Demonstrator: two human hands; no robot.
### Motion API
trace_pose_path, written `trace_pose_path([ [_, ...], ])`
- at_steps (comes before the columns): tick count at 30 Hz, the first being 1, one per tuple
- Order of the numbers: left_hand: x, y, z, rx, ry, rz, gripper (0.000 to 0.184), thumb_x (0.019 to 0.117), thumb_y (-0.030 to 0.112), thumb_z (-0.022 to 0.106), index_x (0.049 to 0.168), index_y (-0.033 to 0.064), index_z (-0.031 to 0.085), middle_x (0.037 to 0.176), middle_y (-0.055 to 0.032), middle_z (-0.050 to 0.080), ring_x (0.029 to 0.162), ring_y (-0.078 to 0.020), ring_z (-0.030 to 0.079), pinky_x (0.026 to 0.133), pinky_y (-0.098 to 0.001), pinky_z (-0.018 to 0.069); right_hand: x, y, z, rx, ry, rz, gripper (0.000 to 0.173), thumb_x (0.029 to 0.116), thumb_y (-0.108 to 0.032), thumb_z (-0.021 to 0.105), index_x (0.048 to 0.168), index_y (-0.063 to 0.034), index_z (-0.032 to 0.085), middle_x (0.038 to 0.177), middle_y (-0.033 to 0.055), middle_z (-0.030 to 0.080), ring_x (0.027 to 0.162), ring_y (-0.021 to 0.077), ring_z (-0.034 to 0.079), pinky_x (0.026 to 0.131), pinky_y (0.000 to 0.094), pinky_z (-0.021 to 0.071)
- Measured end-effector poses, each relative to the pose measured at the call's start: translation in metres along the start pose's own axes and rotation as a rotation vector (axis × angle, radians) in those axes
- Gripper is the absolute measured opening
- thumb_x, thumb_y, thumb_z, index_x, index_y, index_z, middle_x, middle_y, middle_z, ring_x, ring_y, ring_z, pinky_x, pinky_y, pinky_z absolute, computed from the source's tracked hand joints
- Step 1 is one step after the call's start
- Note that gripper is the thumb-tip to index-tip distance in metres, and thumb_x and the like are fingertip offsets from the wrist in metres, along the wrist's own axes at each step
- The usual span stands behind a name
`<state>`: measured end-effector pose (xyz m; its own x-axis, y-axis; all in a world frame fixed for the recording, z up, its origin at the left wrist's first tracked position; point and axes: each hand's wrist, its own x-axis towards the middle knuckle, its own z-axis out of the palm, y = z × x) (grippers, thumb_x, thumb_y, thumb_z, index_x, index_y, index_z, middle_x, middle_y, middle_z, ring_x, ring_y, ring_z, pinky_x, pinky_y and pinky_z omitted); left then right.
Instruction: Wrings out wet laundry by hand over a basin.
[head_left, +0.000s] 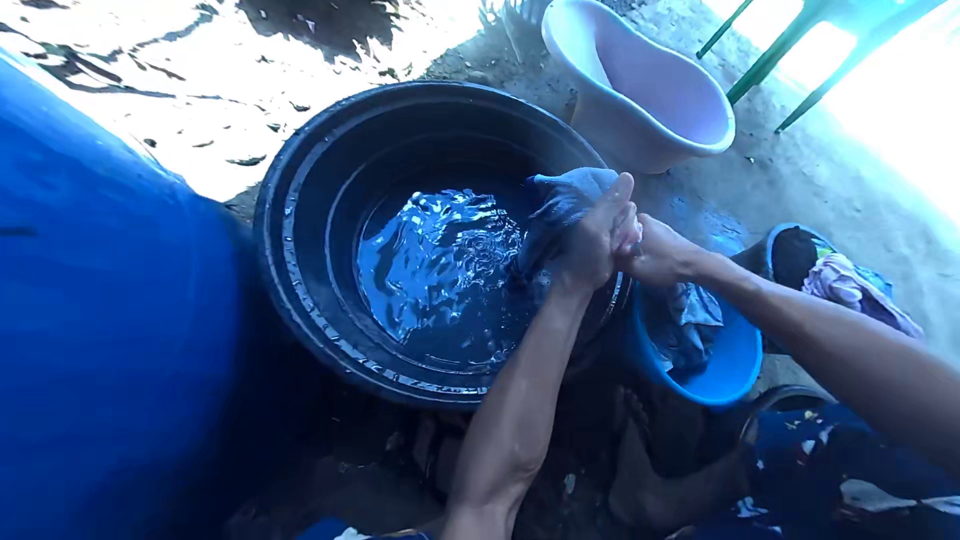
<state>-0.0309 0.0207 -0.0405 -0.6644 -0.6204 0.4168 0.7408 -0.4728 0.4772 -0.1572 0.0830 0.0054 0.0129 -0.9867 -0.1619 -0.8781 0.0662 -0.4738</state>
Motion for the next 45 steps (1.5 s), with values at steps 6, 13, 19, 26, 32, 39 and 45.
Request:
trace_pose_path([
  [6, 0.003, -0.009, -0.009, -0.141, -0.089, -0.014, 0.047, 0.1059, 0.025, 0.041, 0.059, 0.0253, 0.038, 0.048, 0.0115, 0.033, 0.042, -0.004, 0.035, 0.049, -0.0225, 0.0369, -0.003, 0.006, -0.004, 0.238, -0.249, -0.027, 0.015, 0.0827, -0.01, 0.076, 0.096, -0.0118, 0.071, 0.084, -0.0025, 0.069, 0.074, 0.005, 0.065, 0.066, 0.0284, 0.0564],
  [13, 0.022, -0.002, 0.018, -0.306, 0.455, 0.053, 0.041, 0.1113, 0.034, 0.033, 0.078, 0.0177, 0.05, 0.067, 0.0028, 0.054, 0.067, -0.0114, 0.06, 0.07, -0.03, 0.0553, -0.02, -0.039, 0.023, -0.364, 0.581, 0.067, 0.076, 0.082, -0.011, 0.079, 0.147, -0.007, 0.04, 0.116, 0.0187, 0.067, 0.099, 0.0384, 0.068, 0.079, 0.0567, 0.0579],
  [19, 0.012, -0.001, 0.016, -0.229, 0.639, -0.015, 0.05, 0.1062, 0.05, 0.046, 0.117, 0.0038, 0.062, 0.108, -0.0133, 0.07, 0.104, -0.025, 0.069, 0.095, -0.0435, 0.0561, -0.032, -0.043, -0.003, -0.634, 0.592, 0.069, 0.037, 0.0939, -0.008, 0.063, 0.13, 0.0001, 0.058, 0.1, 0.0253, 0.068, 0.081, 0.046, 0.07, 0.06, 0.0612, 0.0536],
  [26, 0.014, 0.025, 0.03, -0.455, 0.668, 0.074, 0.035, 0.1056, 0.047, 0.05, 0.102, 0.0136, 0.06, 0.086, -0.0018, 0.068, 0.088, -0.0175, 0.071, 0.09, -0.0403, 0.059, -0.087, -0.004, -0.039, -0.8, 0.641, -0.193, 0.032, 0.096, -0.017, 0.061, 0.126, -0.0049, 0.066, 0.086, 0.0215, 0.067, 0.076, 0.0423, 0.068, 0.059, 0.0547, 0.052],
  [32, 0.007, 0.006, 0.052, -0.277, 0.531, -0.064, 0.034, 0.1029, 0.05, 0.054, 0.079, 0.0258, 0.054, 0.059, 0.0094, 0.048, 0.058, -0.0063, 0.057, 0.069, -0.0285, 0.0559, -0.12, 0.053, -0.036, -0.453, 0.463, 0.192, 0.048, 0.076, -0.017, 0.086, 0.117, 0.0004, 0.068, 0.116, 0.0258, 0.066, 0.115, 0.0487, 0.059, 0.095, 0.0659, 0.0493],
  [39, 0.012, -0.022, 0.056, -0.251, 0.758, -0.097, 0.039, 0.107, 0.051, 0.042, 0.082, 0.0232, 0.053, 0.074, 0.0066, 0.06, 0.078, -0.0102, 0.065, 0.079, -0.0336, 0.0568, -0.091, -0.003, 0.041, -0.536, 0.705, 0.109, 0.07, 0.0872, -0.018, 0.074, 0.146, 0.0038, 0.043, 0.141, 0.0319, 0.051, 0.134, 0.0487, 0.05, 0.106, 0.0606, 0.0463],
  [45, 0.012, -0.007, 0.071, -0.341, 0.596, 0.068, 0.046, 0.11, 0.053, 0.028, 0.094, 0.0226, 0.058, 0.091, 0.0094, 0.068, 0.097, -0.0006, 0.068, 0.089, -0.0233, 0.0556, -0.009, -0.006, 0.06, -0.289, 1.342, -0.08, 0.039, 0.097, -0.014, 0.057, 0.128, 0.0092, 0.057, 0.115, 0.0242, 0.066, 0.108, 0.034, 0.066, 0.094, 0.0455, 0.0534],
])
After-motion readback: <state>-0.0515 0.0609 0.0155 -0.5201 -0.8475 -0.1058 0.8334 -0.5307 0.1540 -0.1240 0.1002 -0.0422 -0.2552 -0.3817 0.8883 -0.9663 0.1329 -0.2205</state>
